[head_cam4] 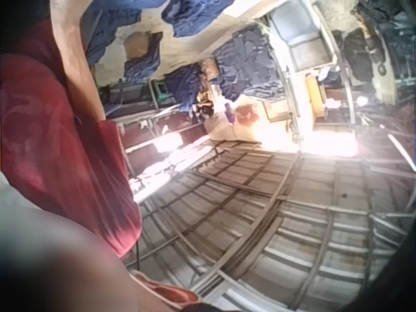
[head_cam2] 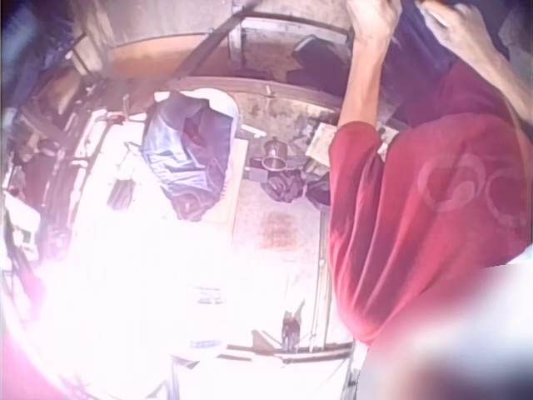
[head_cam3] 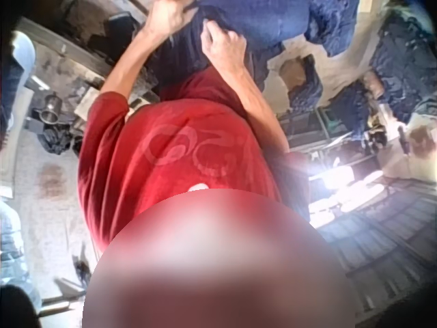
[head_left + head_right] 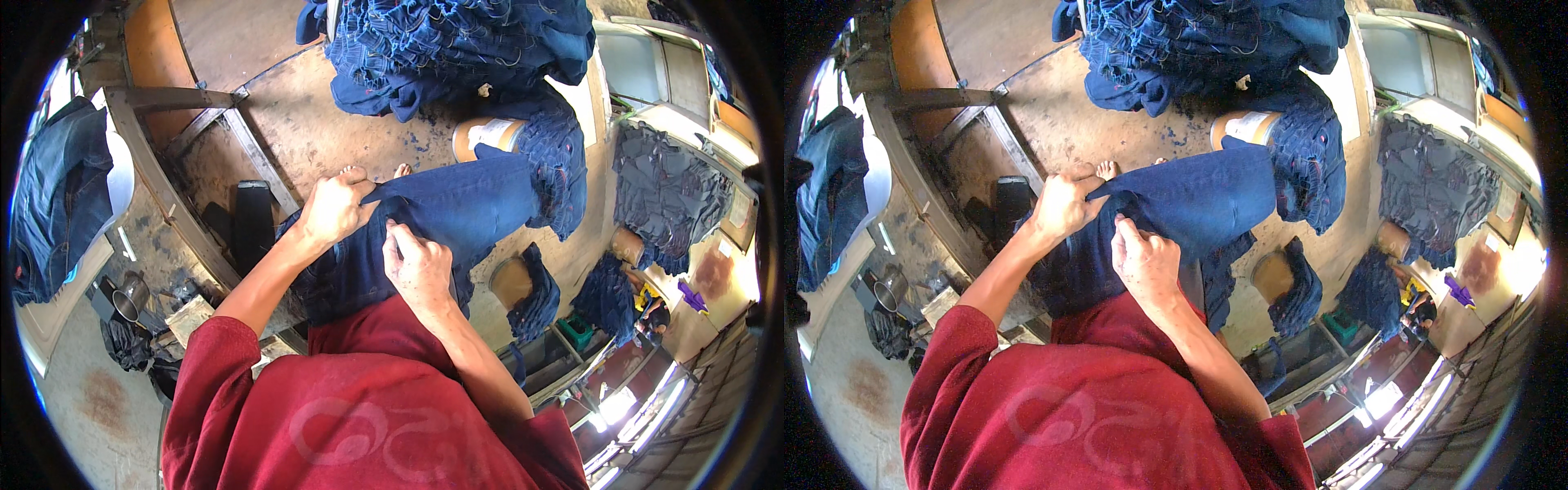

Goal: The person scrapes small metal jewelry pieces off the surface of denim jeans using a small metal tool. They repeatedly pick up jeans from a pile, scrape the surface, and place the jeans back down.

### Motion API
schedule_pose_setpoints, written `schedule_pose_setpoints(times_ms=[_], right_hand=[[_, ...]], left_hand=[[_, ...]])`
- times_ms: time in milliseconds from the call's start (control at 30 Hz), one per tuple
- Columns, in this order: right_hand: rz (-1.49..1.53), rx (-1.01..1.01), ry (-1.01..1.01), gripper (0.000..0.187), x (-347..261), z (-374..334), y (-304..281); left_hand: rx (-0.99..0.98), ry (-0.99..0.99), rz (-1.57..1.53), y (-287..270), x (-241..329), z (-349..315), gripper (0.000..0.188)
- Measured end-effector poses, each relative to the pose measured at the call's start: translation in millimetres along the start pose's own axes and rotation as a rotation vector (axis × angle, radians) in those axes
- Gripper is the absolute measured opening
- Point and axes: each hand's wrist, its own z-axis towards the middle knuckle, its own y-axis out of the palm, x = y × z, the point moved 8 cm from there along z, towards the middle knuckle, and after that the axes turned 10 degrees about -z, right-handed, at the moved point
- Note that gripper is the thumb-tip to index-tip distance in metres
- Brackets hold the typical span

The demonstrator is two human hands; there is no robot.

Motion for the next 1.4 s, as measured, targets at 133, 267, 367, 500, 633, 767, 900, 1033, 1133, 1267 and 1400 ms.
schedule_pose_setpoints(times_ms=[133,267,367,500,633,767,900,1033,1133,1267,1400], right_hand=[[0.092,0.019,0.015,0.012,1,0,-6],[0.100,0.034,0.024,0.012,1,5,-9],[0.024,-0.097,0.054,0.012,6,3,-1],[0.159,-0.033,0.100,0.013,13,-8,-6],[0.138,0.100,0.030,0.013,8,-16,-10],[0.002,-0.034,0.000,0.013,4,-23,-2],[0.154,0.087,0.031,0.015,7,-23,-12],[0.105,0.077,0.004,0.016,6,-22,-9],[0.027,-0.021,0.007,0.016,7,-25,-3],[0.110,0.017,0.044,0.015,11,-26,-5],[0.077,0.016,0.024,0.014,11,-23,-1]], left_hand=[[0.006,-0.005,0.004,-1,1,0,0.030],[0.014,-0.013,0.008,-2,1,0,0.029],[-0.007,-0.025,0.024,0,0,0,0.029],[0.035,0.005,0.011,-2,0,2,0.025],[0.067,0.024,-0.006,-2,-1,2,0.023],[0.076,0.027,-0.001,-1,-1,1,0.023],[0.074,0.052,0.010,-2,1,2,0.023],[0.079,0.057,0.008,-3,3,3,0.024],[0.100,0.060,0.004,-4,5,3,0.022],[0.105,0.055,0.024,-4,6,2,0.021],[0.087,0.010,0.014,-3,4,3,0.021]])
